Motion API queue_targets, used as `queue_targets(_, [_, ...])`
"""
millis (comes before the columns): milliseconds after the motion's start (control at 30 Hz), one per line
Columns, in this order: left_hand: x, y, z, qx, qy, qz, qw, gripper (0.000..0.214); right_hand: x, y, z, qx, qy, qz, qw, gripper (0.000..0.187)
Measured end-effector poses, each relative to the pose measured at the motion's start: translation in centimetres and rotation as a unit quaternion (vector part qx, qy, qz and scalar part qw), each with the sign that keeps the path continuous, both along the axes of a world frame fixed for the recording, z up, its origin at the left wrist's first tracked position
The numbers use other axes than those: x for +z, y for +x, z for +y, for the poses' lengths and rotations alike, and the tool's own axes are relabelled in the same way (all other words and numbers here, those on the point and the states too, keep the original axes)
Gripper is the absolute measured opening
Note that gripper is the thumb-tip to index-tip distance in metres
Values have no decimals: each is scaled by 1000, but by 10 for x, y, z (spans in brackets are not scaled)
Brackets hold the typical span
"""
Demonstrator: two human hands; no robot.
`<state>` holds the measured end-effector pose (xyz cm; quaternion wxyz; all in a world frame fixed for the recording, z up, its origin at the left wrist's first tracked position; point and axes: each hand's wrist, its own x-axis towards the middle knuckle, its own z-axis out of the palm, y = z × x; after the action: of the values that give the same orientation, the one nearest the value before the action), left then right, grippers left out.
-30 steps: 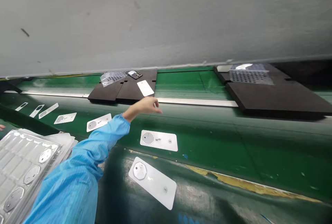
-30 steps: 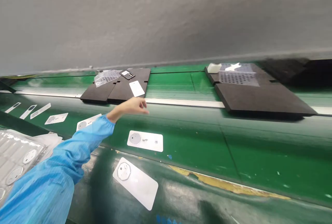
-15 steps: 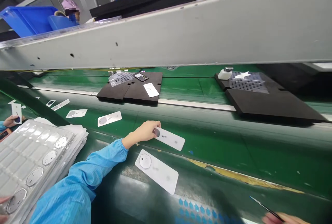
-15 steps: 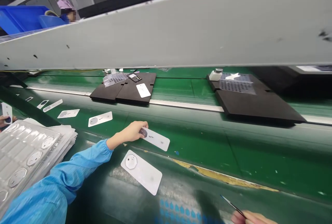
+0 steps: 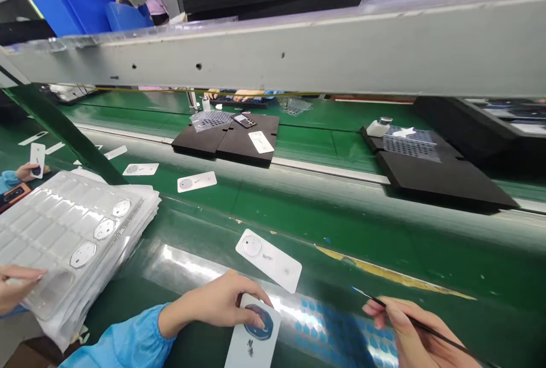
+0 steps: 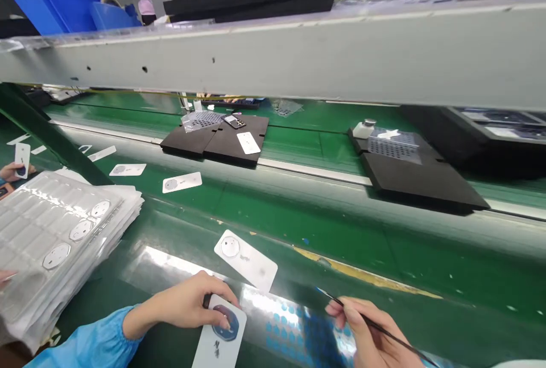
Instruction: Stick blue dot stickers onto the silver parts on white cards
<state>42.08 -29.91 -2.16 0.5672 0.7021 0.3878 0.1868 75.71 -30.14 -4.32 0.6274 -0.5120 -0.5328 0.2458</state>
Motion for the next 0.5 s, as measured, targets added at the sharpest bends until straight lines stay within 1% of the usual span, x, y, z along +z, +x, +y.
queue_targets(67, [-20,6,-16,27,81,76,993,30,-3,-14,-6,20,-46,12,999,23])
queue_targets(100, [-27,6,-21,38,133,111,984,30,-4,-21,-10,31,-63,22,997,25])
queue_targets(133, [-33,6,-24,44,180,140,973,32,-4,-29,-13,43,-81,31,995,25])
queue_targets(200, [-41,1,-27,34,245,181,952,47,-3,-45,-21,71,-122,45,989,27])
queue_targets(267, [-44,-4,-29,7,271,209,940,66,-3,-60,-27,104,-171,44,979,29])
queue_targets(333, [-45,-6,-31,-11,280,229,932,72,-5,-73,-32,132,-220,34,966,31])
queue_targets(400, [-46,-6,-34,-11,289,239,927,68,-8,-82,-36,149,-259,31,954,33])
queue_targets(500, [-47,-2,-36,7,300,228,926,59,-14,-90,-38,158,-293,39,942,36])
